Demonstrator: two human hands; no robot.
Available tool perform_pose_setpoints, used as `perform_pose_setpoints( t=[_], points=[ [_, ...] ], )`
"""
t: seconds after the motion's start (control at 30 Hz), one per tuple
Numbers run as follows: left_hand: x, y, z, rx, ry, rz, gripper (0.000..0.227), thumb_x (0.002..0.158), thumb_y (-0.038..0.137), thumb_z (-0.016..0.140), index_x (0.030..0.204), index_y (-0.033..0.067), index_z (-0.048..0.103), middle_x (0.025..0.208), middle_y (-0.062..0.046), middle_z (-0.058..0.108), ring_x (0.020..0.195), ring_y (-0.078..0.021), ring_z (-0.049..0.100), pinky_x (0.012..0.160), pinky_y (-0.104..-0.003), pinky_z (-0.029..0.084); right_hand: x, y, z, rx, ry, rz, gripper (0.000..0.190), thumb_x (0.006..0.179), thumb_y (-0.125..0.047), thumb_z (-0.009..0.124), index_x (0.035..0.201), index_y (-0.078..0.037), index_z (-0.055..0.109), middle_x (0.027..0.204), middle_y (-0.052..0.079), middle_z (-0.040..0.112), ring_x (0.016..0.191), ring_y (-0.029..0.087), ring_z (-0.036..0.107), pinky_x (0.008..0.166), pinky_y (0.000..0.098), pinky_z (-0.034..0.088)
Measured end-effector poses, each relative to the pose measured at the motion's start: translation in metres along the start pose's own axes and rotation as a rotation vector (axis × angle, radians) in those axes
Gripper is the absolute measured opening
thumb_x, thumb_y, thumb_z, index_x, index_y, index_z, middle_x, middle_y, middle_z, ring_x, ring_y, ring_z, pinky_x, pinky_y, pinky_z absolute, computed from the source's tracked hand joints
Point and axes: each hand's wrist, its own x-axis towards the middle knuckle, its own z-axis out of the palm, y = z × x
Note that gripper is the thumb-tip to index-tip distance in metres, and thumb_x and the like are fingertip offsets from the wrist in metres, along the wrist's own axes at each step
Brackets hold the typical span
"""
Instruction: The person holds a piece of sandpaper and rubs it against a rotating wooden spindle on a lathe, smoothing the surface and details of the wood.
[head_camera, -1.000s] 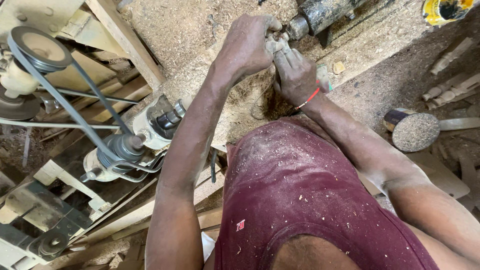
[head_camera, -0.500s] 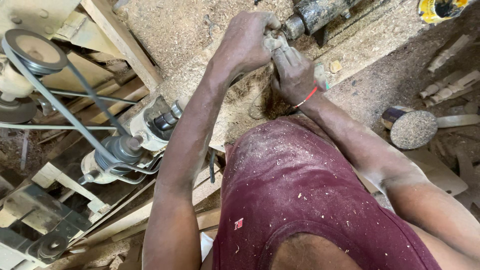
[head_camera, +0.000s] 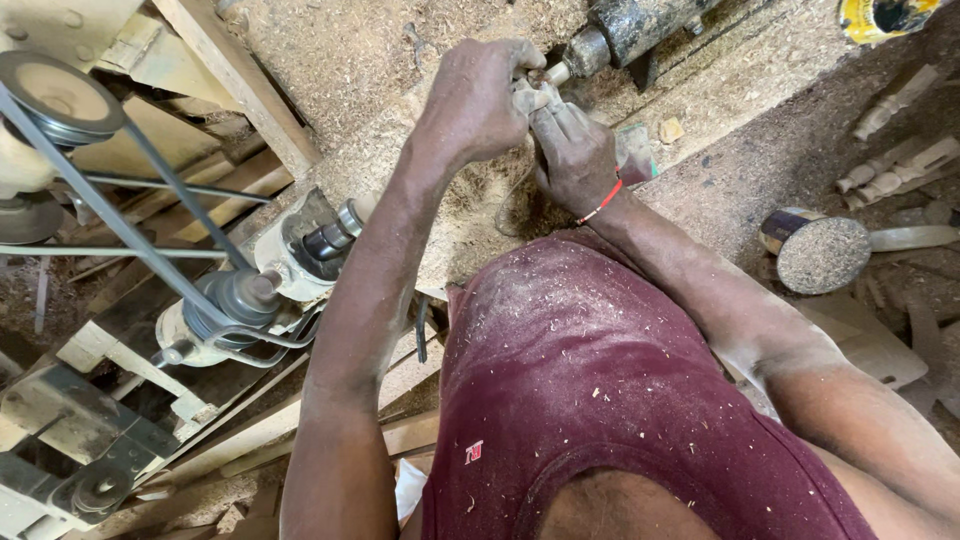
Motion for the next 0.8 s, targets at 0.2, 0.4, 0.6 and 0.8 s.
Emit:
perform_pose_setpoints(
  t=[0.2,0.4,0.6,0.8],
  points=[
    [0.007,-0.002,0.01,0.021,0.126,0.175,0.024,0.09,0.007,0.075,0.113,0.0063,0.076,0.066,-0.003,0.07,0.055,-0.0081,0.063,0.06,-0.033,0.053,0.0,0.005,-0.006,-0.028,0.056,-0.004,0.035,0.085,0.0,0.067,0.119,0.01,0.063,0.1,0.021,0.066,0.084,0.032,0.066,0.068,0.0424,0.055],
    [0.016,0.006,0.01,0.053,0.032,0.072,0.032,0.092,0.016,0.074,0.122,0.007,0.069,0.054,-0.002,0.061,0.049,-0.0126,0.059,0.058,-0.035,0.051,-0.002,0.013,0.004,-0.015,0.101,0.045,0.029,0.088,0.004,0.066,0.117,0.008,0.065,0.096,0.02,0.069,0.085,0.031,0.071,0.071,0.0399,0.061],
    [0.022,-0.008,0.018,0.18,0.168,0.219,0.054,0.084,0.013,0.08,0.128,0.001,0.052,0.073,-0.007,0.062,0.069,-0.0257,0.063,0.066,-0.045,0.05,-0.014,0.028,0.024,-0.018,0.082,0.117,0.03,0.095,0.003,0.066,0.124,0.013,0.066,0.09,0.02,0.069,0.078,0.028,0.069,0.065,0.0386,0.059],
    [0.028,-0.015,0.021,0.129,0.101,0.179,0.058,0.08,0.009,0.08,0.129,-0.0026,0.05,0.079,-0.011,0.064,0.074,-0.0282,0.065,0.069,-0.046,0.054,-0.016,0.031,0.017,-0.05,0.069,0.032,0.033,0.094,0.003,0.067,0.126,0.009,0.065,0.095,0.018,0.067,0.082,0.027,0.067,0.068,0.0376,0.058]
  ],
)
